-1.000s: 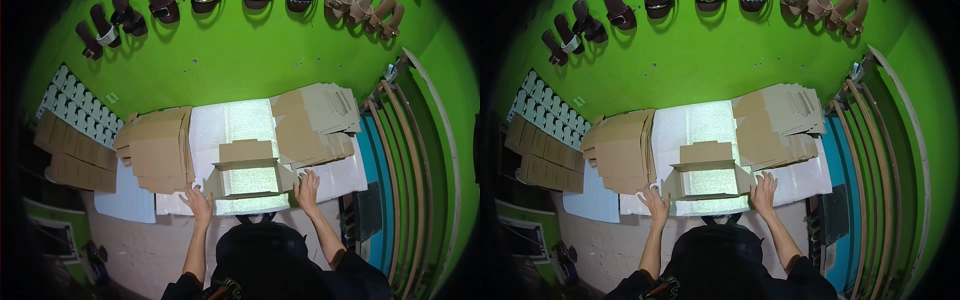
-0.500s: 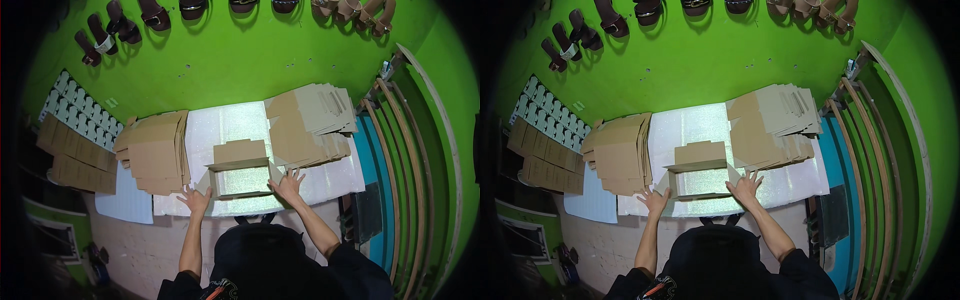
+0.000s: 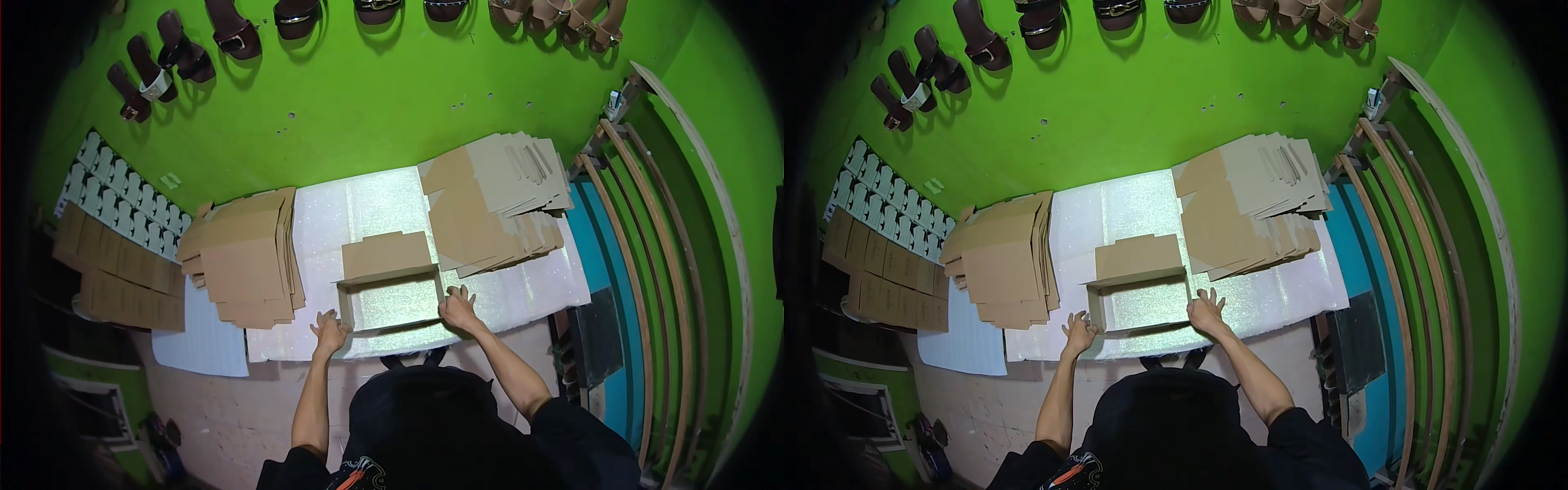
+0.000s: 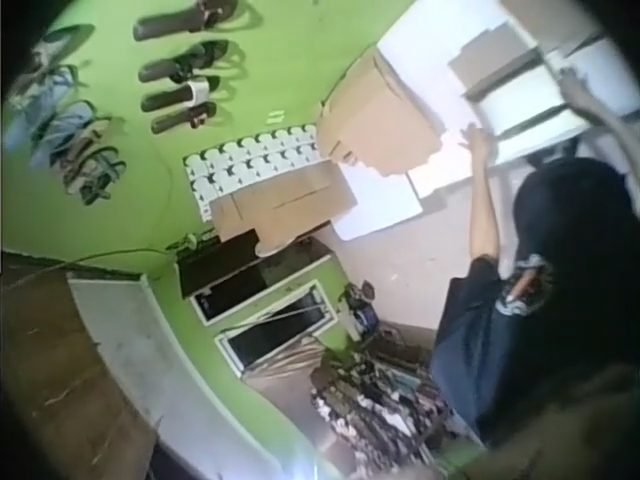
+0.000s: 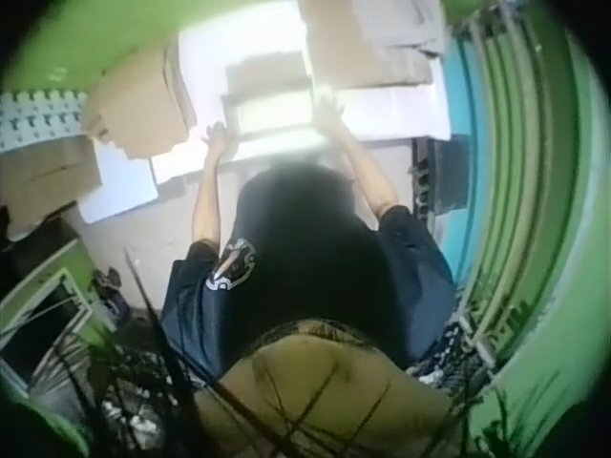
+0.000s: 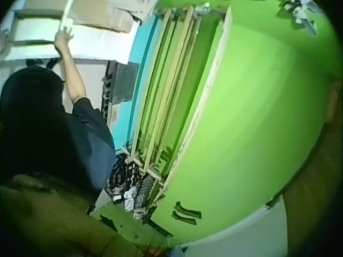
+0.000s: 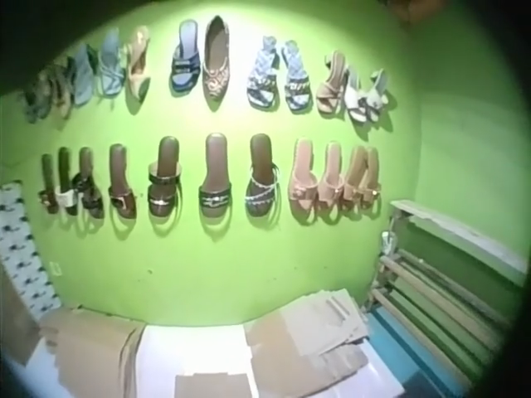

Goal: The person is folding cardboard boxes for shoe packaging.

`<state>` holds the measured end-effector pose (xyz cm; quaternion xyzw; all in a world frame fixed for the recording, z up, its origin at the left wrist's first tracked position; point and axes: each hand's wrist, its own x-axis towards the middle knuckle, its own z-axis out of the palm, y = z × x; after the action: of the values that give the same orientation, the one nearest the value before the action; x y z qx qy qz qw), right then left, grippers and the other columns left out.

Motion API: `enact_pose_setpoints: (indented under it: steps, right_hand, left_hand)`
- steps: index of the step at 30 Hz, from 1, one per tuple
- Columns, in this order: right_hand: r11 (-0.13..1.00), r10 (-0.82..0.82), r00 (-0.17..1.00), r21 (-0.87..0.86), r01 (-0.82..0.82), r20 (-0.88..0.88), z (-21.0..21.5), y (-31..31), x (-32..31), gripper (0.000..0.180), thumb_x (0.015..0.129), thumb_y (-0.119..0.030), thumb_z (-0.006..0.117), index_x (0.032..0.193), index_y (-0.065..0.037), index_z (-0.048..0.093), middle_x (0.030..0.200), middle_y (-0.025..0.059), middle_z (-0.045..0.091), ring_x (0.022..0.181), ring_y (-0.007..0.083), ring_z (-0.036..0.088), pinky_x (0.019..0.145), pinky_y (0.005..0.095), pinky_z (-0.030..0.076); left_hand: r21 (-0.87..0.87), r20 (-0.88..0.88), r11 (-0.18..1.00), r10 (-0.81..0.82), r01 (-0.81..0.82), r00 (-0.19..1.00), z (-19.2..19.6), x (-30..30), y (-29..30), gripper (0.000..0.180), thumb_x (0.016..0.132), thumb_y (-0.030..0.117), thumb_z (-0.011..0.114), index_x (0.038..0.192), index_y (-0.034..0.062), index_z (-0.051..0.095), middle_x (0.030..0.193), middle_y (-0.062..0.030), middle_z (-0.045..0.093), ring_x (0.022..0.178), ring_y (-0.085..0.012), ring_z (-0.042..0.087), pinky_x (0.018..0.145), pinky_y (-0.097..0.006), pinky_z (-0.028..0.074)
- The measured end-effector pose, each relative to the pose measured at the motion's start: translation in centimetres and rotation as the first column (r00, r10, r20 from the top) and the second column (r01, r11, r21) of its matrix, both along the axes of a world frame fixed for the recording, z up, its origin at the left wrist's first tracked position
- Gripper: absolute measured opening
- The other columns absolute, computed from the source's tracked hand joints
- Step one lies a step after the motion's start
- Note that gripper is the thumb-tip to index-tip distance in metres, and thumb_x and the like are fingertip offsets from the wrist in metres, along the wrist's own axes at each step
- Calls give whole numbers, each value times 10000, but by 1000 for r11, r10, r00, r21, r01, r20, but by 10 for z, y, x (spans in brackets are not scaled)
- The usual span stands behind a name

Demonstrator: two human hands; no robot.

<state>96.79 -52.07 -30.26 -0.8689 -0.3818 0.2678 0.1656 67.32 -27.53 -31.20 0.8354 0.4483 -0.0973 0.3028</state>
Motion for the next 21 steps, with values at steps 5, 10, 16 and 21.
enact_pose_setpoints:
  steps: [5, 10, 16, 21]
  right_hand:
    - [985, -2, 978, -167, -33, -208, 24, 8, 10, 814, 891, -704, 535, 1139, 49, 722, 1550, 268, 348, 1451, 511, 210, 1138, 704, 227]
    - [955, 117, 919, -210, -208, -376, 36, 9, 12, 1269, 632, -864, 683, 1477, 52, 444, 1595, 357, 181, 1495, 533, 112, 1196, 618, 225]
    - [972, 148, 968, -150, -180, -203, 27, 5, -6, 1414, 510, -732, 864, 1468, 163, 334, 1588, 345, 212, 1488, 537, 129, 1148, 705, 224]
    - [978, 134, 988, -153, -144, -74, 25, 10, -11, 1222, 520, -710, 863, 1323, 149, 532, 1579, 252, 319, 1476, 521, 181, 1143, 701, 226]
  left_hand:
    - [-132, 104, 986, 115, -101, 988, 12, 5, -2, 724, 841, 568, 706, 1210, -55, 685, 1558, -230, 385, 1510, -441, 180, 1143, -728, 116]
    - [-313, 148, 949, 16, 31, 989, 20, -6, 0, 1212, 620, 700, 836, 1405, -146, 464, 1588, -333, 208, 1527, -441, 124, 1126, -734, 196]
    - [-129, 110, 989, -58, 72, 992, 42, 9, -26, 1144, 539, 701, 867, 1412, 26, 565, 1623, -321, 145, 1507, -537, 2, 1130, -757, 81]
    - [-2, 125, 999, -40, 40, 991, 33, 15, -30, 1114, 533, 670, 881, 1388, 20, 586, 1609, -320, 180, 1507, -527, 36, 1128, -763, 80]
